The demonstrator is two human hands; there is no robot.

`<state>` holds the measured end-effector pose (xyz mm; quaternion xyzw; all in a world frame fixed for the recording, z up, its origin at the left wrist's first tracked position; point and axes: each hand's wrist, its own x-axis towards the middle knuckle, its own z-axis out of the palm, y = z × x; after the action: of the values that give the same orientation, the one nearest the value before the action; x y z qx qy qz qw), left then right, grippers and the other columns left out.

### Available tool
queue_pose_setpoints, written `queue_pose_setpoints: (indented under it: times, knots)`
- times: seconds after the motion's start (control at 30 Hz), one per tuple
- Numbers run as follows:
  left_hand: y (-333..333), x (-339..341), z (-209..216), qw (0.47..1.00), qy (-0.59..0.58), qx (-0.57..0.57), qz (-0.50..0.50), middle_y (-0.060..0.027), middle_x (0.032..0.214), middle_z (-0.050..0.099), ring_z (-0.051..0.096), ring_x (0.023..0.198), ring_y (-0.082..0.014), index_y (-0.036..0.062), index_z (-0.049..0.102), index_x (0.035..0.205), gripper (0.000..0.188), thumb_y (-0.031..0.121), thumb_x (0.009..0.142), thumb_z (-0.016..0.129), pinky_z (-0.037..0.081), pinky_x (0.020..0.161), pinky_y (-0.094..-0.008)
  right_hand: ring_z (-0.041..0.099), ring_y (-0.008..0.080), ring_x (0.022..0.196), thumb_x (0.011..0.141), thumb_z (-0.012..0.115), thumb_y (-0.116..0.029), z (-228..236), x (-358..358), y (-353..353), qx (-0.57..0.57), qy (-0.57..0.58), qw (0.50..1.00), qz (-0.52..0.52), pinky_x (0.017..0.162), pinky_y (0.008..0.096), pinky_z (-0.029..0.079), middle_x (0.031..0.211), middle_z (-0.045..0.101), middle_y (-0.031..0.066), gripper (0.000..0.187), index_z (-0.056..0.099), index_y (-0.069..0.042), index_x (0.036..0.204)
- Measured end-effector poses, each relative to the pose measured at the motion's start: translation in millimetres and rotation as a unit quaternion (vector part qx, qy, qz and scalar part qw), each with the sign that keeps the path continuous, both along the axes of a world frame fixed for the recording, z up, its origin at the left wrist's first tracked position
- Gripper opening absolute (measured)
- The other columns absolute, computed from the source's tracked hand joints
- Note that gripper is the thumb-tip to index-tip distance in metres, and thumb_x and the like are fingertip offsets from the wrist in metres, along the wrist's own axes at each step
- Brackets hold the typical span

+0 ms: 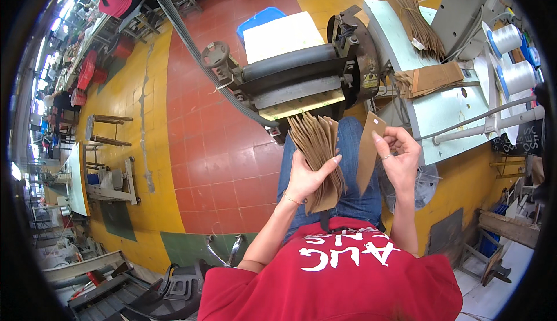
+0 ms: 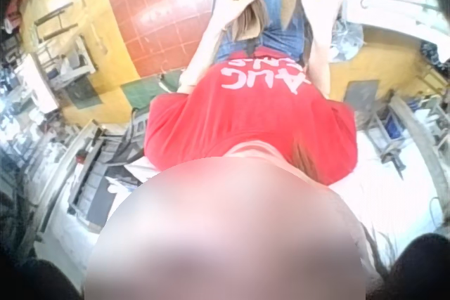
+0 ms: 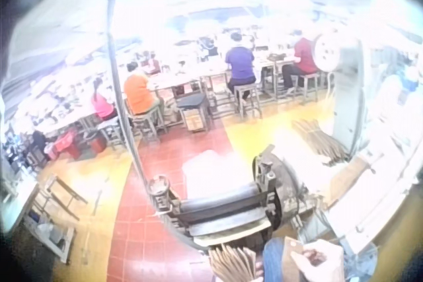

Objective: The person sits at a workstation in a factory and repeatedly picks up, separates, and stacks small brown cardboard pieces. They occasionally place stacks on a nearby table and continue handling the pieces by hand.

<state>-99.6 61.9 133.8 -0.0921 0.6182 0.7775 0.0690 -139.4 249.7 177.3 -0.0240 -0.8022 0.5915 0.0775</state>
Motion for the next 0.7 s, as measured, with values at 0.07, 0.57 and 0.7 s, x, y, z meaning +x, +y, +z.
queue_pose_setpoints:
  times: [0.07, 0.57, 0.7]
  knots:
    - [6.8, -1.4, 2.7, 0.999, 0.045, -0.017, -0.005, -0.0114, 0.108, 0.066, 0.063, 0.097, -0.0162, -0.0048, 0.054, 0.117, 0.046, 0.009, 0.077, 0.073, 0.049, 0.087, -0.0301, 0.061, 0.0078, 0.065, 0.081, 0.071, -0.006, 4.5, 5.6, -4.2, 0.034, 0.036, 0.996, 0.071, 0.057, 0.022, 0.049, 0.074, 0.061, 0.004, 0.014, 0.066, 0.005, 0.089]
    - [32.7, -17.4, 14.1, 0.972, 0.055, -0.207, -0.095, -0.0225, 0.096, 0.065, 0.067, 0.091, -0.0345, -0.0032, 0.052, 0.109, 0.051, 0.019, 0.068, 0.073, 0.052, 0.08, -0.0383, 0.059, 0.0091, 0.078, 0.092, 0.062, -0.01, -53.0, 8.4, 16.4, -0.281, -0.11, 0.948, 0.105, 0.068, 0.0239, 0.048, 0.089, 0.066, 0.0049, 0.015, 0.063, 0.003, 0.1]
    - [40.7, -15.8, -4.5, 0.968, 0.065, -0.243, -0.022, -0.0251, 0.092, 0.063, 0.06, 0.094, -0.0423, -0.0017, 0.05, 0.106, 0.051, 0.018, 0.065, 0.074, 0.049, 0.081, -0.0464, 0.062, 0.0182, 0.1, 0.09, 0.067, -0.025, -43.8, 22.0, 4.9, -0.275, -0.099, 0.94, 0.176, 0.09, 0.0315, 0.048, 0.119, 0.06, 0.0135, 0.048, 0.05, 0.003, 0.125]
